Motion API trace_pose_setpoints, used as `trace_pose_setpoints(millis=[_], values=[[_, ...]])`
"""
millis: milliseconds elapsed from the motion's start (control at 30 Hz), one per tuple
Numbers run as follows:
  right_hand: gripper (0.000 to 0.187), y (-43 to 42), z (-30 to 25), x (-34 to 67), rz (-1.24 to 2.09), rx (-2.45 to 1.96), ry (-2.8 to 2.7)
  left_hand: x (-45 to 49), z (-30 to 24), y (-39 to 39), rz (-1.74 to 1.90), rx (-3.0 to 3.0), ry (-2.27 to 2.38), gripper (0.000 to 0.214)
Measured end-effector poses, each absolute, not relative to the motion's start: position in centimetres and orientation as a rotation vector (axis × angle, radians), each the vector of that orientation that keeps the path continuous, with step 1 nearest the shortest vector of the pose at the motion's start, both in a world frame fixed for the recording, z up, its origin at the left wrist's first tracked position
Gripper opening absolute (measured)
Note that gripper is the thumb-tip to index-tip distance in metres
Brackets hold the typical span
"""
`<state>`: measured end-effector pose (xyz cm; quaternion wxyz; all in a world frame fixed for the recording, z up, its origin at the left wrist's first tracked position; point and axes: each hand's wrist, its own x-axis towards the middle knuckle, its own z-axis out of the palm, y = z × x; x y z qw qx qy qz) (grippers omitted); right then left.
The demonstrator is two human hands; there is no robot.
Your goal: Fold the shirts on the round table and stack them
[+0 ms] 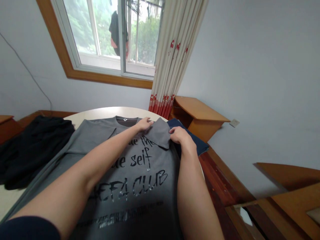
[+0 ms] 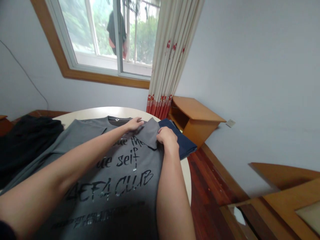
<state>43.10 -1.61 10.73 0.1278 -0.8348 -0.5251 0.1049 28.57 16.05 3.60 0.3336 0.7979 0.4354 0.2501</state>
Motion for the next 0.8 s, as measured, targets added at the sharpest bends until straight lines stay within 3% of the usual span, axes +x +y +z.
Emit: trace_pose_setpoints(millis=[200, 400, 567, 733, 800], values=[[0.022, -1.2, 10.5, 42.7, 0.219, -2.414, -1.430, 23.3, 1.9, 13.2, 0.509, 2.212, 1.243, 0.035], [0.027, -0.9, 9.3, 42.9, 0.277, -2.423, -1.407, 24.7, 1.9, 11.1, 0.503, 2.023, 1.363, 0.017], [0.031, -0.5, 9.0, 43.3, 0.264, -2.402, -1.429, 26.0, 2.6, 11.5, 0.571, 1.816, 1.265, 0.022], [0.025, -0.4, 8.9, 43.5, 0.266, -2.434, -1.453, 26.0, 4.3, 12.8, 0.670, 1.535, 1.109, 0.008], [0.026, -0.4, 8.8, 43.4, 0.270, -2.449, -1.476, 25.7, 4.7, 13.3, 0.743, 1.450, 1.094, 0.012]])
